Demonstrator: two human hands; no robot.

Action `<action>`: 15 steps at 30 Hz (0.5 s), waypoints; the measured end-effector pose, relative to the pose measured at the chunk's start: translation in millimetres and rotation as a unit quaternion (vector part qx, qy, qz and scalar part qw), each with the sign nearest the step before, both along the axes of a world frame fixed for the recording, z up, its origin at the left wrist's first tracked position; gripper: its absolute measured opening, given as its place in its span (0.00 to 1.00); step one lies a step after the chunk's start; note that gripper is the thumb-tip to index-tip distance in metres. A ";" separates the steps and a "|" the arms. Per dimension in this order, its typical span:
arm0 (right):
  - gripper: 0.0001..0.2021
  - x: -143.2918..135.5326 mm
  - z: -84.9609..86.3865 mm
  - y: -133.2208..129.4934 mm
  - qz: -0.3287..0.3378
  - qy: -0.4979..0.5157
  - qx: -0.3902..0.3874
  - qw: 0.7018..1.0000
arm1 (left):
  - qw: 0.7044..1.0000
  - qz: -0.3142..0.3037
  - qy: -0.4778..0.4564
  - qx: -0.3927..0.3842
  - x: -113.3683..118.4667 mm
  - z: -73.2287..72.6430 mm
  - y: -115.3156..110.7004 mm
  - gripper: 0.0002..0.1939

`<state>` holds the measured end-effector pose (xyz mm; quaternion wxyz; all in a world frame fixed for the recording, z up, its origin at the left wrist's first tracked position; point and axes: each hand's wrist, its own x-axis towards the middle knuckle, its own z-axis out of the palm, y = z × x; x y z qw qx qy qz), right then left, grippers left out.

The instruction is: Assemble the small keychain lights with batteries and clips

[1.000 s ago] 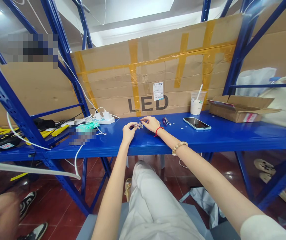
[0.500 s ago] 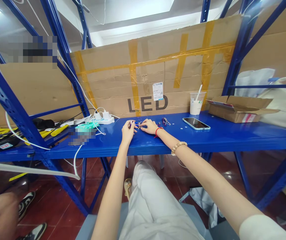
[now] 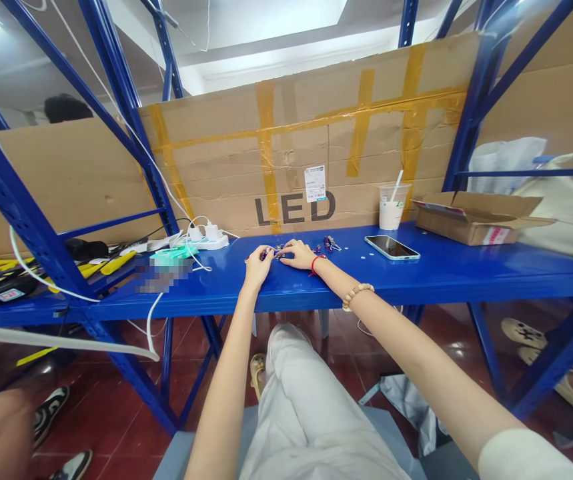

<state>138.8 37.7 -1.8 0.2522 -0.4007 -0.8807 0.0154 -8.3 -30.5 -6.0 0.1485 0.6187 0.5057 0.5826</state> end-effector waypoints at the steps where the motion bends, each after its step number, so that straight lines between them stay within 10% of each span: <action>1: 0.13 -0.1 0.0 0.0 0.005 -0.003 -0.002 1.000 | 1.000 -0.001 0.004 -0.002 -0.1 -0.4 0.1 0.08; 15: 0.09 0.6 -0.9 4.3 0.042 0.022 0.012 0.999 | 0.999 -0.012 0.039 -0.021 5.0 1.6 -6.5 0.07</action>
